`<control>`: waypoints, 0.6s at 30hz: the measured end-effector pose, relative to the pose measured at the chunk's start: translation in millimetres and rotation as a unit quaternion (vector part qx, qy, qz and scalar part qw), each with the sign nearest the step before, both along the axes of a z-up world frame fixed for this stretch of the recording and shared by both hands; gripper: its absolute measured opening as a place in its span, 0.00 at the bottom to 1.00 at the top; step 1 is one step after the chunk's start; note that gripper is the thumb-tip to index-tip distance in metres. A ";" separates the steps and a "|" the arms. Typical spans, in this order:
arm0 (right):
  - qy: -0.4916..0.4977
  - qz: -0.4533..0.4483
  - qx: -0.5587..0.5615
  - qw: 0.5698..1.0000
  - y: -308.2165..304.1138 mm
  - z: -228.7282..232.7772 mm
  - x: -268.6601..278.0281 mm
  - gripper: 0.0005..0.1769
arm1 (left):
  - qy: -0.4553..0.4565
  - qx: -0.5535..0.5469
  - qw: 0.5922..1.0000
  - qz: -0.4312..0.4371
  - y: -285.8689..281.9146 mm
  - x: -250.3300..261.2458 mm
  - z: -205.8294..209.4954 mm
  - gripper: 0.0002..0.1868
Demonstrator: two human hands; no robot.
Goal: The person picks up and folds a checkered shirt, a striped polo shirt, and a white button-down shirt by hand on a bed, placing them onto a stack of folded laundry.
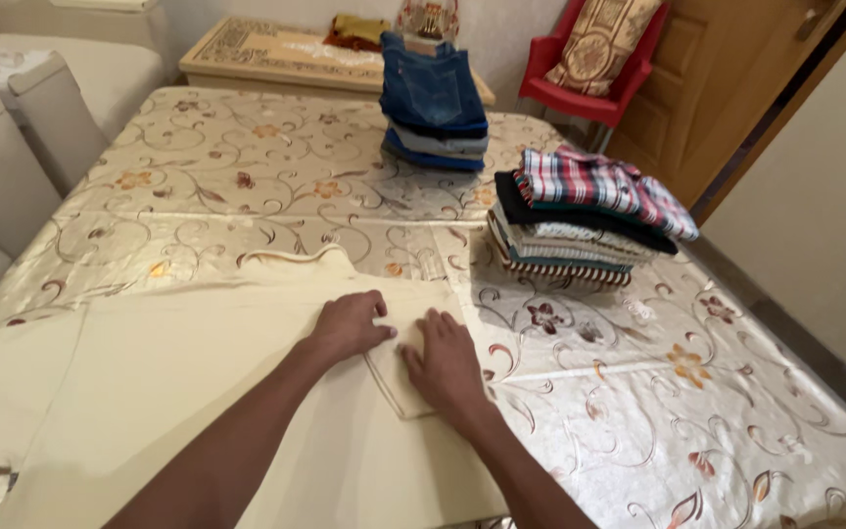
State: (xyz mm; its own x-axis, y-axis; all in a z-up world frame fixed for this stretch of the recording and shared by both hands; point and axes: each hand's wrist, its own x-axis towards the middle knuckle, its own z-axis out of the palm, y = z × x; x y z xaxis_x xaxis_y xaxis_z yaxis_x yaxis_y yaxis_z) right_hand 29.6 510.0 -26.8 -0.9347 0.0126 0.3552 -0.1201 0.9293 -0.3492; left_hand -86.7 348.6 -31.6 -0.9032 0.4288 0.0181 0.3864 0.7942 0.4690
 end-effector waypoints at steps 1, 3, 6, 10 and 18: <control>0.043 0.032 0.056 0.997 -2.5 -9.5 3.4 0.30 | -0.005 -0.003 1.000 0.001 -2.2 0.5 -3.6 0.25; 0.003 0.017 0.043 0.999 -1.3 -14.1 -1.9 0.32 | -0.011 0.032 0.999 -0.001 -4.4 -3.2 -3.3 0.22; -0.034 0.008 0.032 0.999 0.4 -17.5 0.8 0.33 | 0.006 0.058 0.998 0.006 -13.3 -2.7 -1.2 0.20; -0.008 0.019 0.040 0.999 1.3 -18.6 -1.1 0.33 | 0.010 0.067 0.998 0.009 -33.2 1.8 6.9 0.19; -0.023 0.010 0.044 0.999 -64.4 -7.2 -30.2 0.34 | 0.034 0.065 0.995 0.073 -131.6 1.6 27.8 0.21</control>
